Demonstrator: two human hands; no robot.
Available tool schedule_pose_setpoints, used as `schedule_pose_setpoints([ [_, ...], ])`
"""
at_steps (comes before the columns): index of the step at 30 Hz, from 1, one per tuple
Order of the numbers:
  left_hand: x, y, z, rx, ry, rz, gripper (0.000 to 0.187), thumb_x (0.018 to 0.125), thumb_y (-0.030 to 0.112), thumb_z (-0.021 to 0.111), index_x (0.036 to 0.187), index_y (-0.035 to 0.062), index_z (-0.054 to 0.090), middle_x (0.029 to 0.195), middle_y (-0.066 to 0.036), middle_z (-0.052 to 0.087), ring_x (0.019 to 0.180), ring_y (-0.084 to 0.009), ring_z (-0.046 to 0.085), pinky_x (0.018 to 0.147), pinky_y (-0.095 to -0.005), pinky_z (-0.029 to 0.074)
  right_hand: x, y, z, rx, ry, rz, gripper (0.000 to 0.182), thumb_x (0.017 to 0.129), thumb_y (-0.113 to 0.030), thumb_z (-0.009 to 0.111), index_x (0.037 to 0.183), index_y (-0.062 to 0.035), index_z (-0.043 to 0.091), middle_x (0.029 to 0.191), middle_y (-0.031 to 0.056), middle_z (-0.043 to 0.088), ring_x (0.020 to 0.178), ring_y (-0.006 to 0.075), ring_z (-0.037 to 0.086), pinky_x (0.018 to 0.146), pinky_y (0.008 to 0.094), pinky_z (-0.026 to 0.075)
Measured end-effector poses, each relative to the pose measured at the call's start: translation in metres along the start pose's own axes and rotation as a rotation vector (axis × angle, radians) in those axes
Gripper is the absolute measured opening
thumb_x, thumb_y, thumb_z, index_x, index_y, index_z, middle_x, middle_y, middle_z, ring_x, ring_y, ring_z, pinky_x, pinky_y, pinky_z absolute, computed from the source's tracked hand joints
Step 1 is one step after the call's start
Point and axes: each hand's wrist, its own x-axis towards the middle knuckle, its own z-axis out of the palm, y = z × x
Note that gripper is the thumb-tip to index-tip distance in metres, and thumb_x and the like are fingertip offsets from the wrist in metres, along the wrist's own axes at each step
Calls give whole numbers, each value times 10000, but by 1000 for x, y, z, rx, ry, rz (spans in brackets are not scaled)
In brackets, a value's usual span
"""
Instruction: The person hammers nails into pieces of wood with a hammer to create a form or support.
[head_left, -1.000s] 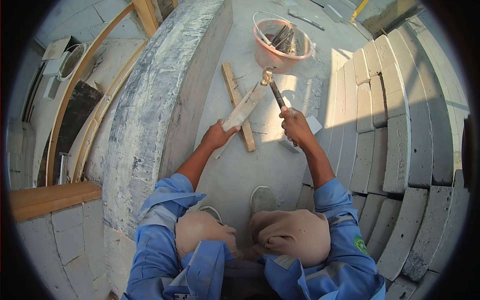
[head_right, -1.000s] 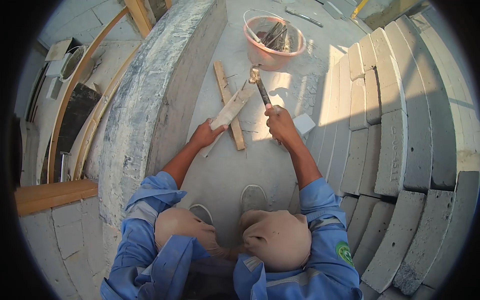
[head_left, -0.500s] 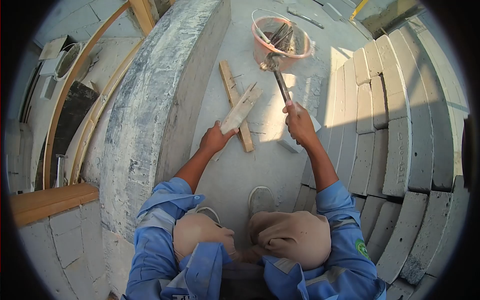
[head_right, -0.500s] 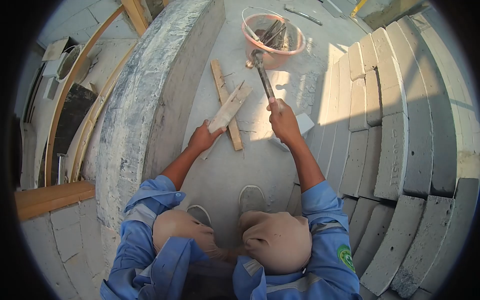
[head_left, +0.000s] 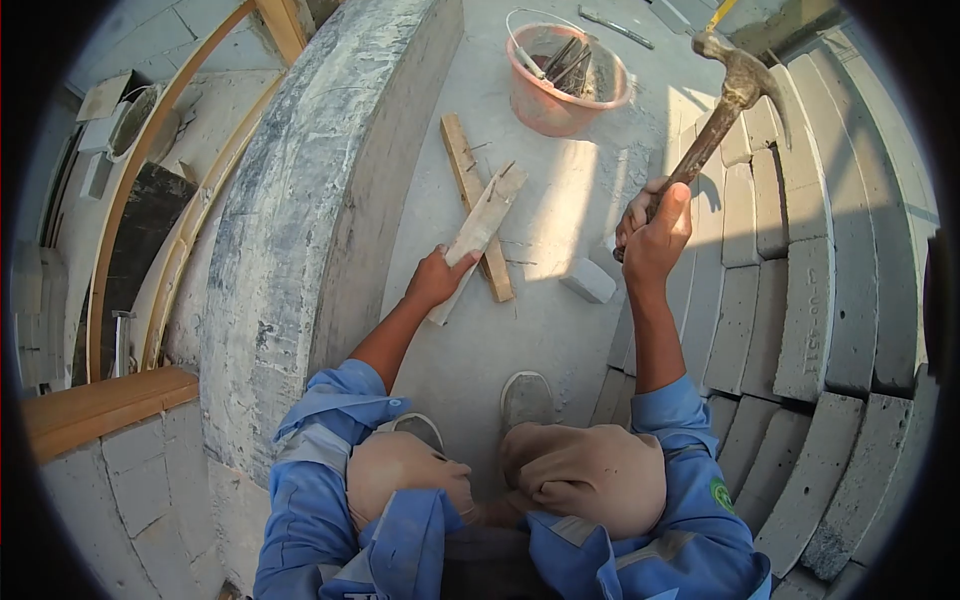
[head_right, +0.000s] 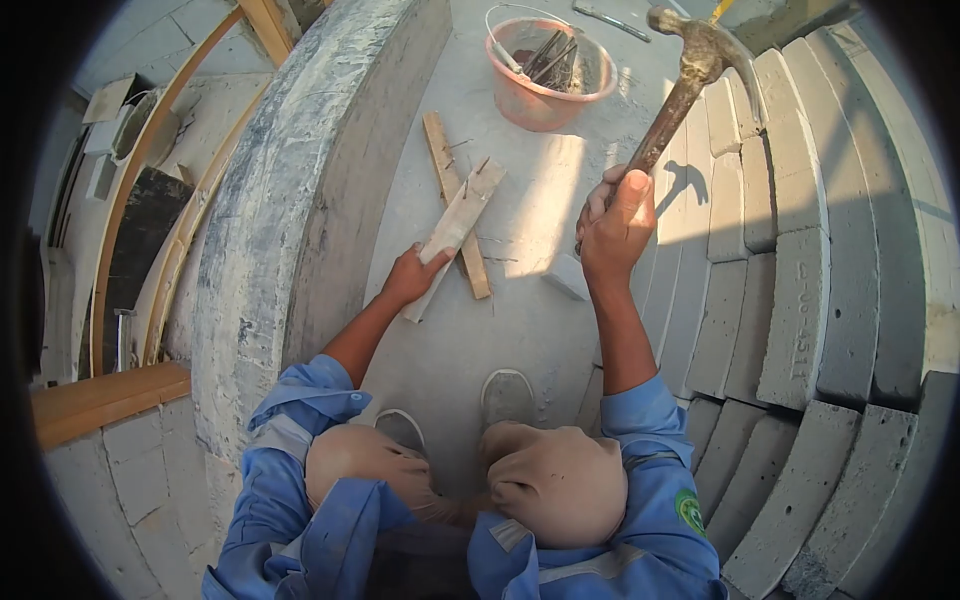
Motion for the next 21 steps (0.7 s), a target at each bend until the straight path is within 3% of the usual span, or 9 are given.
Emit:
schedule_pose_setpoints([
  [2,0,4,-1,7,39,29,839,857,641,602,1220,-114,557,1071,-297,659,1017,-396,656,867,-405,508,-22,93,-23,-349,-242,149,495,1024,-537,373,898,-72,487,558,-37,350,418,75,339,377,227,312],
  [3,-1,9,-4,-47,-15,12,831,860,643,596,1217,-107,564,1075,-291,660,1022,-390,655,872,-404,505,-34,101,-19,-558,-400,453,503,1024,-529,375,864,-69,500,552,-37,364,420,72,353,368,246,314],
  [4,-2,14,-6,-96,-68,-6,823,863,644,591,1213,-100,572,1080,-286,661,1027,-385,655,877,-404,502,-45,103,-10,-372,-360,701,507,1021,-526,380,864,-63,511,556,-33,390,419,71,369,358,262,314],
  [8,-6,7,-8,36,-29,27,824,867,653,574,1218,-93,576,1084,-273,666,1031,-375,655,893,-404,495,-49,73,2,-339,-320,567,547,1021,-528,381,893,-25,553,589,-6,449,440,88,410,390,269,348],
  [10,-4,13,-8,-26,-33,28,829,872,656,563,1231,-92,571,1087,-273,666,1029,-372,658,903,-405,492,-33,49,-2,-293,-243,278,489,1026,-488,435,906,-27,546,602,-22,421,536,42,380,491,230,302],
  [16,1,7,-8,-46,-69,7,900,861,689,548,1229,-133,545,1125,-312,636,1081,-400,631,930,-416,487,-11,7,6,103,87,-220,473,1028,-510,389,968,-46,458,579,-16,400,433,55,352,400,214,304],
  [18,-4,10,-11,-58,-81,13,910,859,694,545,1231,-137,545,1129,-314,635,1083,-400,630,929,-413,487,-28,60,-9,-79,75,-119,475,1032,-503,377,957,-42,464,585,19,436,436,89,397,393,253,332],
  [20,-5,23,-16,-69,-90,47,920,858,699,542,1232,-142,544,1133,-317,633,1085,-400,630,929,-411,487,-55,124,-22,-648,-146,-36,481,1035,-478,383,923,-24,499,615,52,491,481,126,468,438,309,373],
  [21,-7,29,-16,-118,-135,-37,921,855,700,544,1236,-140,544,1135,-316,633,1084,-400,631,928,-410,488,-56,120,-19,-618,-258,275,501,1033,-482,388,900,-17,518,634,61,512,511,135,488,473,324,385],
])
